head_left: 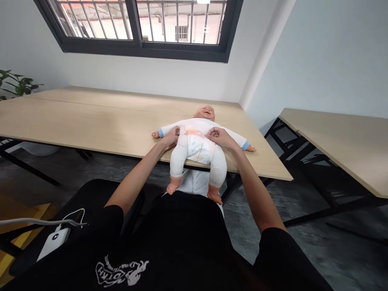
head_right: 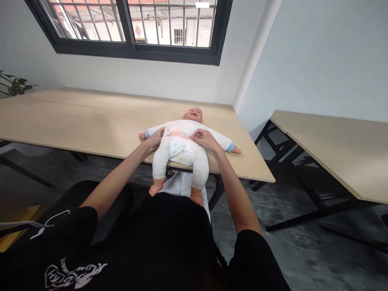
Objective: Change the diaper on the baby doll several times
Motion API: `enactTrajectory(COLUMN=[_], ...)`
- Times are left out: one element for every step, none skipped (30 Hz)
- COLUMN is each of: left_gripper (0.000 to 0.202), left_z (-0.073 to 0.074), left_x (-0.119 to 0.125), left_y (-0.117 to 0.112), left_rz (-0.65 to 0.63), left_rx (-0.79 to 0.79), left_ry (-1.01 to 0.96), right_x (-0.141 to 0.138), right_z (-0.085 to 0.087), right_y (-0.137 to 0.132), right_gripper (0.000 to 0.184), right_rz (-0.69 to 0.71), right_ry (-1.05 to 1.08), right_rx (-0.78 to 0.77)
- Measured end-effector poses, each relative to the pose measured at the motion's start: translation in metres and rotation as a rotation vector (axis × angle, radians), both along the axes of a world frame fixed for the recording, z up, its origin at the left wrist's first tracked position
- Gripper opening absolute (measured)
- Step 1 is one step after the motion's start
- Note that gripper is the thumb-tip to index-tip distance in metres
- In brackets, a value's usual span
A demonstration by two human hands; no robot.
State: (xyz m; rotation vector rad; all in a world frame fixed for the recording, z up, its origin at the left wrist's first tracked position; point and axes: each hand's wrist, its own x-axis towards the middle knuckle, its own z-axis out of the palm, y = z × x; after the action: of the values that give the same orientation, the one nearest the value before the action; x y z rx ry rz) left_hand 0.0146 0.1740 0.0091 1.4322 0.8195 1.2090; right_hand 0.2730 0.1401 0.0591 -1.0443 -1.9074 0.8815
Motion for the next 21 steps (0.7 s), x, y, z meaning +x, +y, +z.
enactTrajectory(left_gripper=[0.047, 0.046, 0.044, 0.042, 0.038, 0.034, 0.030, 0.026, 0.023, 0.022, 0.021, 0.021, 0.021, 0.022, 0.023, 0.024, 0.025, 0.026, 0.028, 0.030, 0.031], left_z=[0.000, 0.000, -0.001, -0.001, -0.001, -0.002, -0.003, -0.003, -0.004, -0.005, -0.006, -0.006, -0.006, -0.007, -0.007, -0.007, -0.008, -0.008, -0.008, -0.008, -0.008], left_x=[0.000, -0.001, -0.003, -0.005, -0.007, -0.010, -0.013, -0.017, -0.020, -0.024, -0.027, -0.031, -0.034, -0.037, -0.040, -0.042, -0.044, -0.045, -0.047, -0.048, -0.049], left_y=[0.001, 0.002, 0.003, 0.004, 0.005, 0.006, 0.007, 0.008, 0.009, 0.010, 0.010, 0.010, 0.009, 0.008, 0.007, 0.005, 0.003, 0.001, -0.002, -0.004, -0.007], left_rz=[-0.003, -0.011, -0.018, -0.022, -0.020, -0.011, 0.006, 0.027, 0.047, 0.066, 0.085, 0.105, 0.122, 0.135, 0.145, 0.153, 0.161, 0.170, 0.179, 0.189, 0.198], left_rx=[0.002, -0.004, -0.021, -0.045, -0.070, -0.090, -0.103, -0.107, -0.106, -0.103, -0.101, -0.098, -0.095, -0.094, -0.094, -0.095, -0.096, -0.095, -0.095, -0.091, -0.083], left_ry=[-0.022, -0.041, -0.061, -0.083, -0.106, -0.127, -0.146, -0.160, -0.168, -0.173, -0.179, -0.183, -0.184, -0.181, -0.175, -0.167, -0.158, -0.151, -0.145, -0.138, -0.128], right_x=[0.000, -0.001, -0.001, -0.002, -0.003, -0.004, -0.004, -0.005, -0.005, -0.004, -0.004, -0.004, -0.004, -0.005, -0.008, -0.013, -0.019, -0.027, -0.037, -0.047, -0.059], right_z=[0.001, 0.002, 0.004, 0.005, 0.007, 0.008, 0.009, 0.009, 0.009, 0.009, 0.008, 0.009, 0.010, 0.011, 0.014, 0.018, 0.023, 0.027, 0.032, 0.036, 0.038], right_y=[-0.001, -0.002, -0.003, -0.003, -0.004, -0.004, -0.004, -0.004, -0.004, -0.003, -0.003, -0.003, -0.002, -0.001, 0.000, 0.002, 0.004, 0.006, 0.009, 0.011, 0.014], right_gripper=[0.043, 0.044, 0.044, 0.044, 0.043, 0.042, 0.041, 0.040, 0.038, 0.036, 0.034, 0.031, 0.029, 0.026, 0.023, 0.021, 0.018, 0.016, 0.013, 0.011, 0.010], right_rz=[-0.001, -0.007, -0.015, -0.024, -0.031, -0.035, -0.036, -0.037, -0.041, -0.049, -0.058, -0.073, -0.091, -0.114, -0.144, -0.181, -0.217, -0.235, -0.221, -0.172, -0.089], right_ry=[0.004, 0.004, -0.002, -0.015, -0.034, -0.054, -0.072, -0.087, -0.098, -0.106, -0.112, -0.118, -0.124, -0.127, -0.126, -0.121, -0.114, -0.105, -0.105, -0.120, -0.155], right_rx=[-0.001, -0.004, -0.009, -0.013, -0.017, -0.014, -0.008, 0.000, 0.008, 0.014, 0.018, 0.019, 0.016, 0.013, 0.017, 0.034, 0.065, 0.112, 0.167, 0.220, 0.263])
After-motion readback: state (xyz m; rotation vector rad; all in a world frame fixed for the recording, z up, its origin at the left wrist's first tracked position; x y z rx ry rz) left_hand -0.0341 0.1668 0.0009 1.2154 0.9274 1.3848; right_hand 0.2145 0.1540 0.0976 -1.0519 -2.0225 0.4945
